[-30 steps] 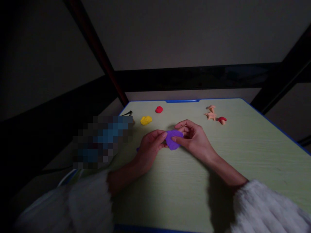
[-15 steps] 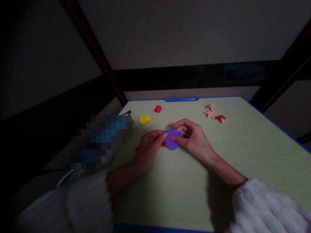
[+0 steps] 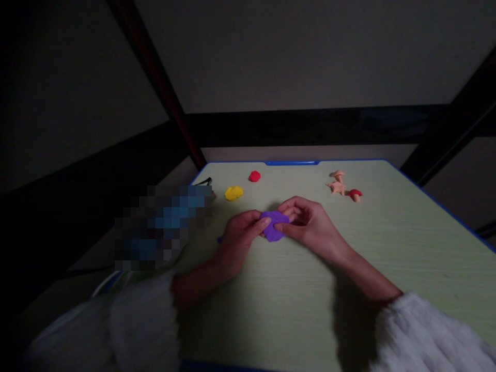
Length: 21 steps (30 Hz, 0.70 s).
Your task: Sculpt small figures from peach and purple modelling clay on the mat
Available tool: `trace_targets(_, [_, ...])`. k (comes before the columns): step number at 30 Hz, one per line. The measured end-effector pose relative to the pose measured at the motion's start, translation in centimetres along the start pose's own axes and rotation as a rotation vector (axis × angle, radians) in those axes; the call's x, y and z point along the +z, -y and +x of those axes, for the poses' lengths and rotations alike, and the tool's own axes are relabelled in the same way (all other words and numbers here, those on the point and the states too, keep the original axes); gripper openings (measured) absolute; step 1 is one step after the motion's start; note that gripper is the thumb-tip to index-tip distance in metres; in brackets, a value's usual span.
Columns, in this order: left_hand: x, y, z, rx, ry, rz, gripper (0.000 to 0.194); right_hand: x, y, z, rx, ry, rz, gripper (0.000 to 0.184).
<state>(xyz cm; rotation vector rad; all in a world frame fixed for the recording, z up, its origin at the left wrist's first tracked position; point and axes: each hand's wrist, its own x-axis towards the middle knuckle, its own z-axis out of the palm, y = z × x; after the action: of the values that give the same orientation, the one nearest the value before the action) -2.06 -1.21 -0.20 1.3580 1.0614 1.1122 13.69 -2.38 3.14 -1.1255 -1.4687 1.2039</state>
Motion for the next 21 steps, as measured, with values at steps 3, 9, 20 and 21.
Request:
trace_targets(3, [0.0, 0.0, 0.0, -0.004, -0.006, -0.011, 0.022, -0.2, -0.1, 0.0, -0.004, 0.002, -0.008, 0.030])
trace_targets(9, [0.3, -0.4, -0.1, -0.032, -0.022, -0.127, 0.020, -0.2, -0.2, 0.0, 0.000, -0.010, 0.005, 0.032])
trace_targets(20, [-0.5, 0.6, 1.2, 0.083, -0.069, 0.031, 0.018, -1.1, -0.2, 0.7, 0.015, -0.084, -0.006, 0.023])
trace_targets(21, [-0.7, 0.6, 1.5, 0.104, -0.087, 0.063, 0.019, -1.6, -0.2, 0.9, -0.004, -0.117, -0.040, 0.021])
